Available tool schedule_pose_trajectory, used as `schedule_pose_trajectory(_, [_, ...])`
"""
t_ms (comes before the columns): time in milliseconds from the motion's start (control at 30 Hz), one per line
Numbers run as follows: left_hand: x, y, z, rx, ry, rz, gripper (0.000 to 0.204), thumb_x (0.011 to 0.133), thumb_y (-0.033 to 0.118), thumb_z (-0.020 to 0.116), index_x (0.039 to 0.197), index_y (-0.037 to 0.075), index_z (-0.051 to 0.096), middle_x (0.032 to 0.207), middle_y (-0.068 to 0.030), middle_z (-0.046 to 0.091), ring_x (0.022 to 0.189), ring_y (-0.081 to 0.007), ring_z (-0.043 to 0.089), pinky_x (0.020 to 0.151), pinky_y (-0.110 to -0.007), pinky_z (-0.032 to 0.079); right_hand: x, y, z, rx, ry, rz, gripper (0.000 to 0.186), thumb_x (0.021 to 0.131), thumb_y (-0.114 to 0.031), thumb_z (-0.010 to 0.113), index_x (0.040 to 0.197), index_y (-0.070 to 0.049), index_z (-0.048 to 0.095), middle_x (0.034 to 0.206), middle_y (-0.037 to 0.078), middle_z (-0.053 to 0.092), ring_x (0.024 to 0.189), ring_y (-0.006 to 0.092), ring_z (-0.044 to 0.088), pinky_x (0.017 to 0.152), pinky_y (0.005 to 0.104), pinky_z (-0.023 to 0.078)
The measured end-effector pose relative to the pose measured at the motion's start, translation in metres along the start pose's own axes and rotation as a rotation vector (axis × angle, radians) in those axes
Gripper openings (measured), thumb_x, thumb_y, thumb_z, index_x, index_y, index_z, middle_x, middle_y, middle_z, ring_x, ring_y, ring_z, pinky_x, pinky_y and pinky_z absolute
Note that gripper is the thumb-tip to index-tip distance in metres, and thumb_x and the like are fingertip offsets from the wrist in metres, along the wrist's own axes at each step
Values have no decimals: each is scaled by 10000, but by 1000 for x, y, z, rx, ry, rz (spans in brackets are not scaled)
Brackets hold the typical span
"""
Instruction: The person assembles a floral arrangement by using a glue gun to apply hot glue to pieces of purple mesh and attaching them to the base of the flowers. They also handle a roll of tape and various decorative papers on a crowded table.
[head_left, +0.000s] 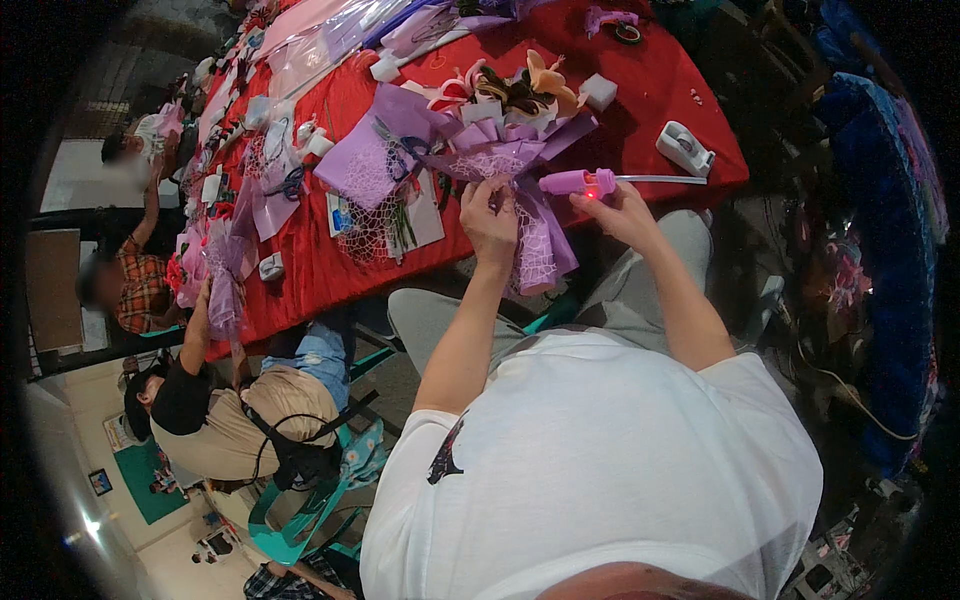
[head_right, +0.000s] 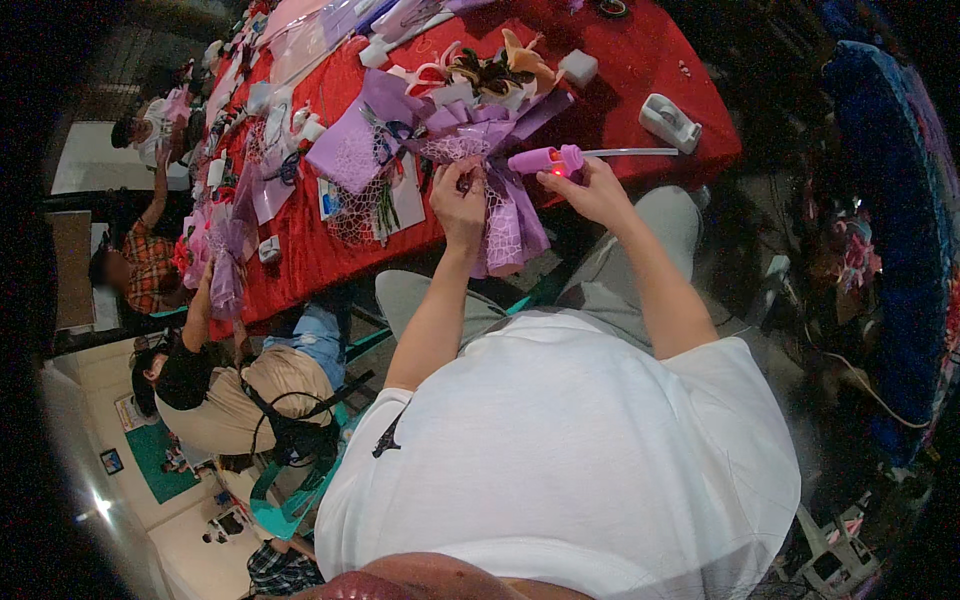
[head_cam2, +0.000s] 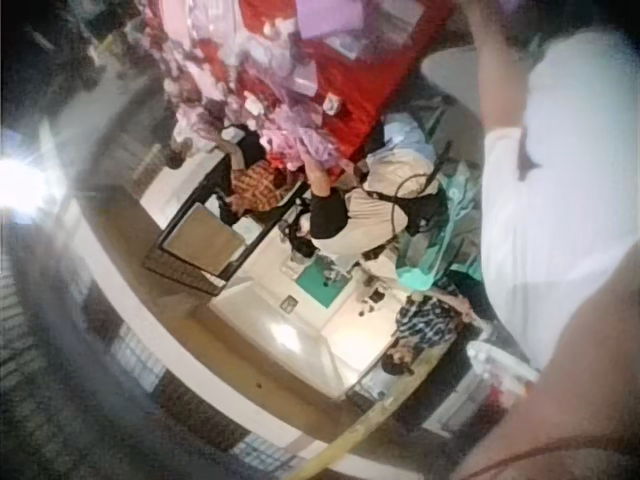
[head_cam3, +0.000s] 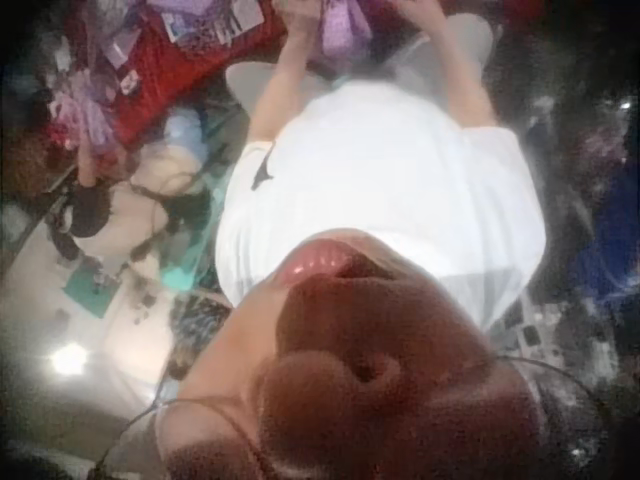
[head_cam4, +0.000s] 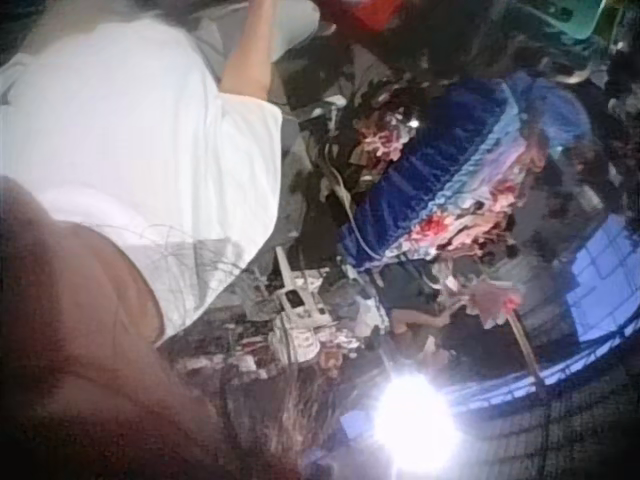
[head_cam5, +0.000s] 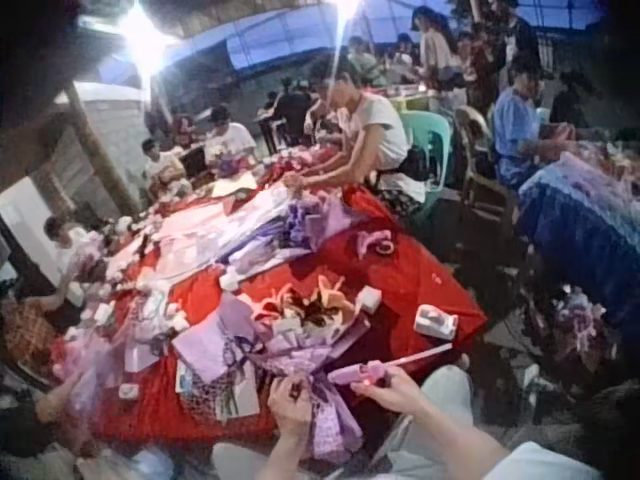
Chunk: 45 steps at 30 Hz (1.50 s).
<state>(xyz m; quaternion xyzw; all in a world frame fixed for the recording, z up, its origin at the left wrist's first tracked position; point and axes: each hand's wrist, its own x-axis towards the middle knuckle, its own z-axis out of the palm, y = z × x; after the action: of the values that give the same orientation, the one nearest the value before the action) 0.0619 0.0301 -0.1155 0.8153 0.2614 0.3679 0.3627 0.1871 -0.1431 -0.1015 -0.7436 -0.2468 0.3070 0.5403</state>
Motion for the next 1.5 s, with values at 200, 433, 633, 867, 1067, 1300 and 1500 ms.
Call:
schedule_pose_trajectory(200, [0,3,-1,21,4,-3,161,802,22,629,956,8,672,860,-135,611,821,-281,595,745,-346,465,7,-10,10,72,-17,-4,361,815,-338,742,965,-17,677,825,55,680,772,137,615,727,307,479])
schedule_pose_trajectory(433, [0,4,-1,11,-1,12,188,794,-6,587,969,17,653,846,-154,583,825,-326,565,735,-384,451,18,-5,16,38,-37,-64,339,823,-314,736,985,-21,682,822,54,685,760,118,617,715,296,486])
schedule_pose_trajectory(633, [0,0,0,99,-22,36,171,833,43,580,985,10,653,890,-150,616,876,-316,594,791,-381,464,20,2,18,38,-31,-50,344,823,-325,731,984,-24,683,823,54,685,750,122,620,704,300,490])
schedule_pose_trajectory(867, [-1,-6,1,129,-12,50,155,848,48,575,984,18,644,893,-147,609,876,-325,584,791,-389,459,22,2,19,45,-11,-9,348,813,-334,737,957,-21,683,798,53,682,724,126,621,690,299,492])
schedule_pose_trajectory(1067, [-2,-2,3,127,-6,32,141,862,54,564,982,22,632,892,-147,608,885,-333,579,793,-403,456,28,10,22,72,-17,-82,351,804,-330,743,938,-11,680,780,55,679,705,121,619,669,295,492])
schedule_pose_trajectory(1300, [-3,-3,6,90,-30,88,213,842,3,496,1036,4,585,925,-188,548,905,-377,499,801,-444,404,28,5,16,16,17,-115,343,805,-317,746,930,-6,675,764,49,671,681,117,605,653,295,488])
schedule_pose_trajectory(1500, [-3,-5,6,150,-24,144,204,849,0,473,1030,-1,568,941,-201,536,914,-389,484,812,-462,385,29,0,18,59,-25,-138,326,805,-296,749,953,-16,669,739,31,653,670,98,584,635,282,482])
